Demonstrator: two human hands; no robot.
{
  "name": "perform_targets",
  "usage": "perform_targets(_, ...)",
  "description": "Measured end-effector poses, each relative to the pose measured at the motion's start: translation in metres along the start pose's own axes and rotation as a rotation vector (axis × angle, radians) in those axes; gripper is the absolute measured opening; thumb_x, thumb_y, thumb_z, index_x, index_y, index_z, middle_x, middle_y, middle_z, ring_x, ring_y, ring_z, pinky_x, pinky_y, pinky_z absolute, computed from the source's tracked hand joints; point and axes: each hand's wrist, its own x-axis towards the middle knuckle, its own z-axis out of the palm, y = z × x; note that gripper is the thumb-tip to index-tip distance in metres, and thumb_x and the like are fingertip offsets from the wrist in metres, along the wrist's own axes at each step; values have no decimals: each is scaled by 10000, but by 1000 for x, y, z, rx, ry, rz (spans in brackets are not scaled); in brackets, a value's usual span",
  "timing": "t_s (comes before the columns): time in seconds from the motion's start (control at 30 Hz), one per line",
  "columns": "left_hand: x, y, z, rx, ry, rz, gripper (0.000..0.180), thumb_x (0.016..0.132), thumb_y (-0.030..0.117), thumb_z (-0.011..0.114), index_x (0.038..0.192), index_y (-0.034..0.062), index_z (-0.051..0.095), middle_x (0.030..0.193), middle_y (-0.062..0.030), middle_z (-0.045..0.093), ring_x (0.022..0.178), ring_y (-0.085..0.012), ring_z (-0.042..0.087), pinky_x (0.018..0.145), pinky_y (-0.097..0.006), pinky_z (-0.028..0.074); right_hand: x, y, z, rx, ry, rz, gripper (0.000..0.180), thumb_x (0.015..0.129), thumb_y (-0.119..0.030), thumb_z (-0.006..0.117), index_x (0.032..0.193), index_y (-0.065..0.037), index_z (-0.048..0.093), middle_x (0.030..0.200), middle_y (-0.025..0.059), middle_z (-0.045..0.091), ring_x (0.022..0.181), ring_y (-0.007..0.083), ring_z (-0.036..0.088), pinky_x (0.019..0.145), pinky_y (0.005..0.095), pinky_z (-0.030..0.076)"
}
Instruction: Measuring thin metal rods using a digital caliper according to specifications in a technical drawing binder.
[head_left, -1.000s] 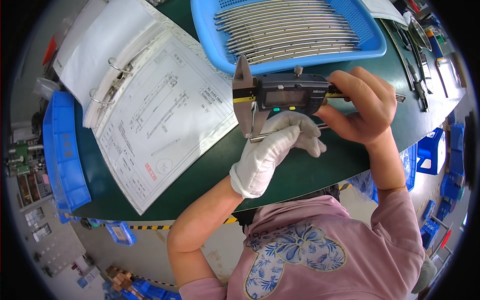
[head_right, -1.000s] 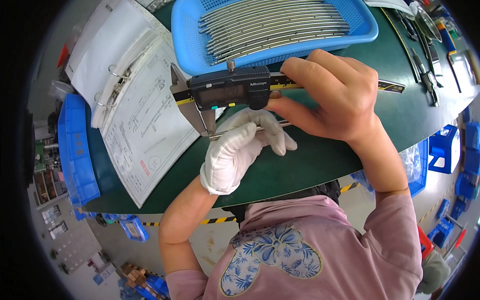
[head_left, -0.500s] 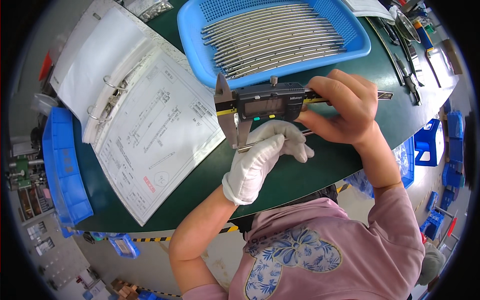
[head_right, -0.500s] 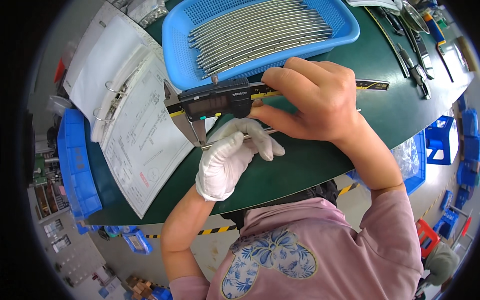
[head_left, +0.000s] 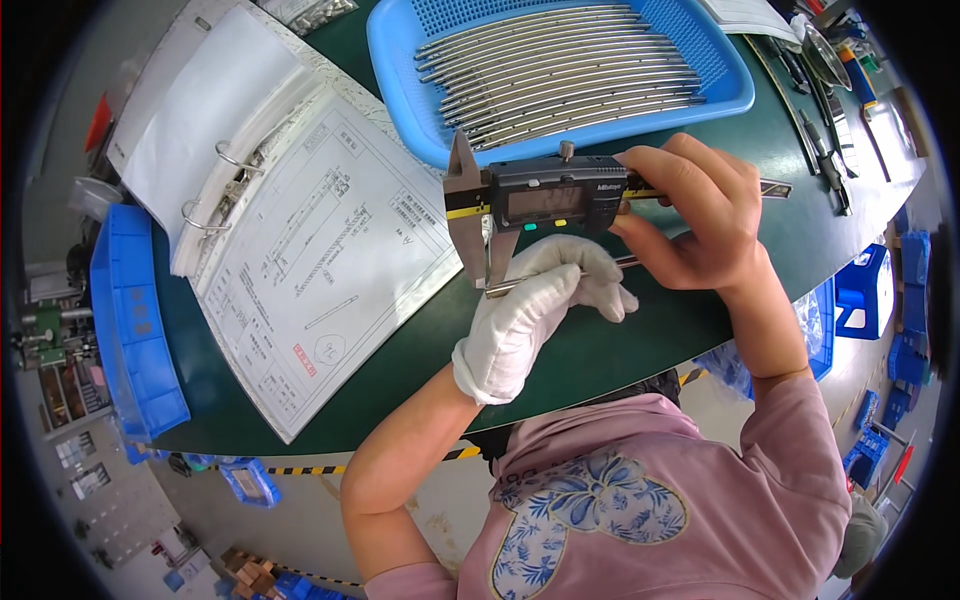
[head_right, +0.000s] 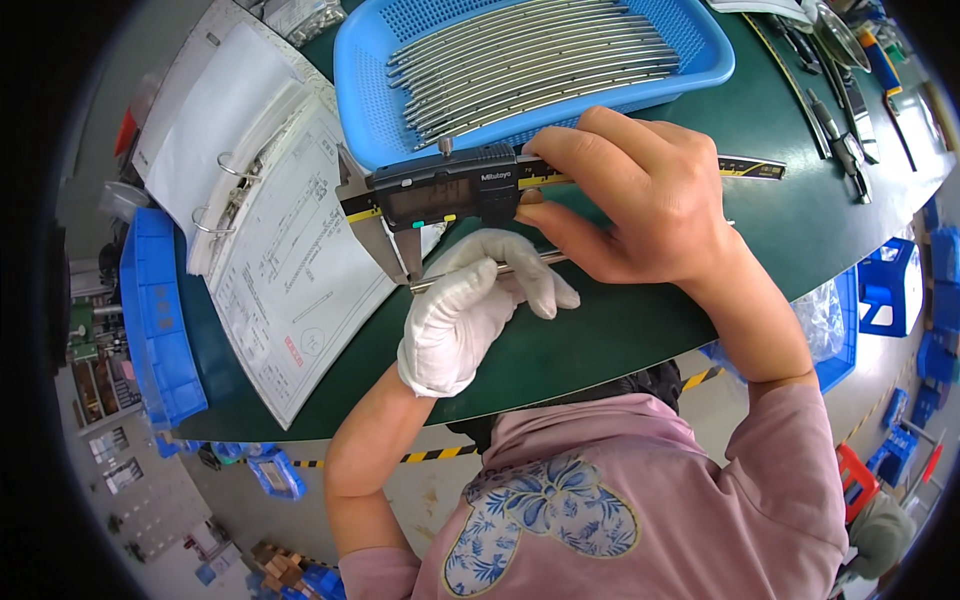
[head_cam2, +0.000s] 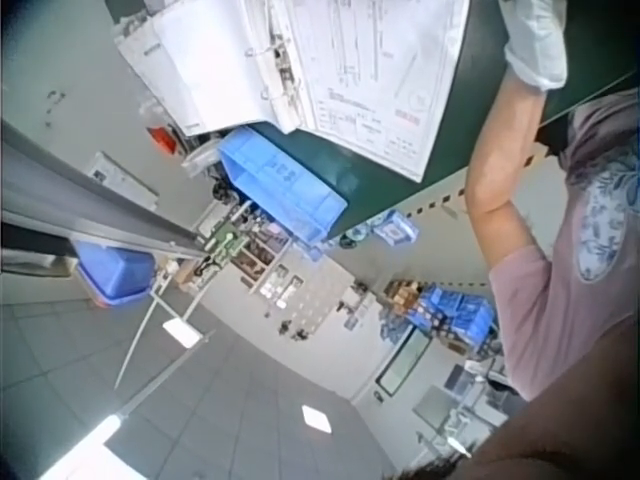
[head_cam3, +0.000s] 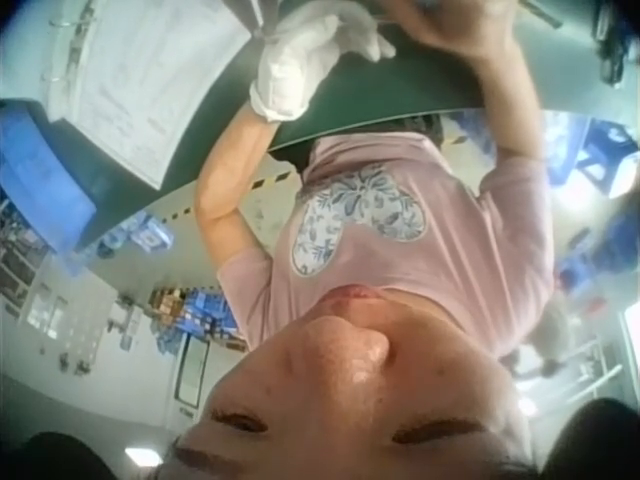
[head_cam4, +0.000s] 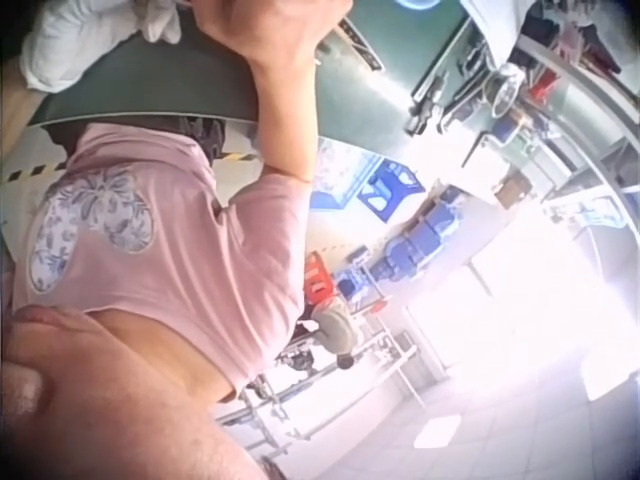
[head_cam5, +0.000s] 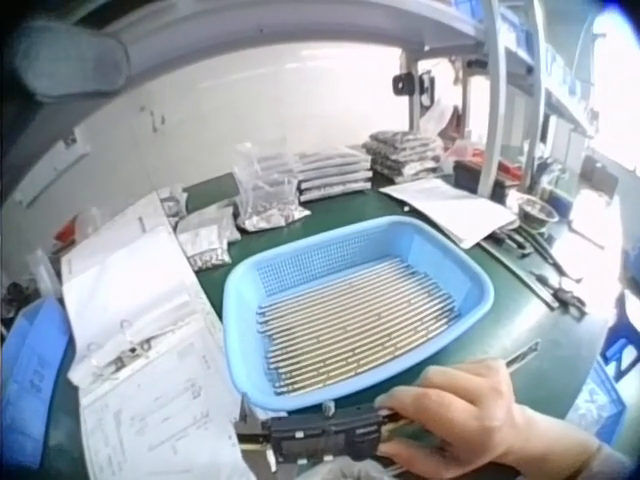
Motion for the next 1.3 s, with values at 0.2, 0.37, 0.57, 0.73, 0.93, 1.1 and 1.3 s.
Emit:
perform_targets(0.2,-1,1,2,4,-6,-2,337,898,297,444,902,-31,523,797,-151,580,848,-292,586,842,-416,427,-1,0,0,-2,-1,-8,349,607,-195,744,876,-33,592,653,40,531,478,183,517,411,274,392)
perform_targets(0.37,0,1,0,-13,-7,-1,336,897,296,448,909,-32,524,798,-150,580,849,-290,586,845,-418,427,0,2,3,-15,32,-24,355,592,-223,757,845,-38,589,628,34,520,459,182,503,400,275,381)
perform_targets(0.57,0,0,0,-7,-26,0,332,901,288,443,917,-33,525,804,-148,576,849,-287,585,845,-417,427,-1,3,0,-45,18,-12,356,583,-268,766,799,-53,582,597,20,502,442,177,484,391,270,364)
perform_targets(0.73,0,-1,-1,8,-27,13,332,907,287,432,920,-31,528,803,-146,574,856,-289,586,845,-414,425,-1,3,2,-42,28,-3,342,586,-276,765,779,-65,578,588,13,495,436,174,476,393,272,361)
perform_targets(0.93,-1,-1,-2,4,-23,9,336,909,289,424,920,-31,527,802,-148,577,858,-289,586,847,-411,423,-1,1,2,-55,19,14,337,591,-283,763,772,-69,575,587,10,494,437,175,477,393,274,361)
perform_targets(1.1,0,-1,-2,2,-15,4,345,906,298,431,919,-34,524,801,-145,577,858,-287,586,850,-410,423,-1,3,3,-53,19,-2,339,592,-276,763,786,-64,582,593,14,499,441,173,482,394,271,364)
perform_targets(1.3,-1,0,-1,-4,-14,7,355,906,307,434,926,-36,524,802,-144,577,858,-285,583,851,-412,423,0,3,5,-21,25,4,358,589,-248,763,849,-53,612,601,14,506,442,166,485,397,265,371)
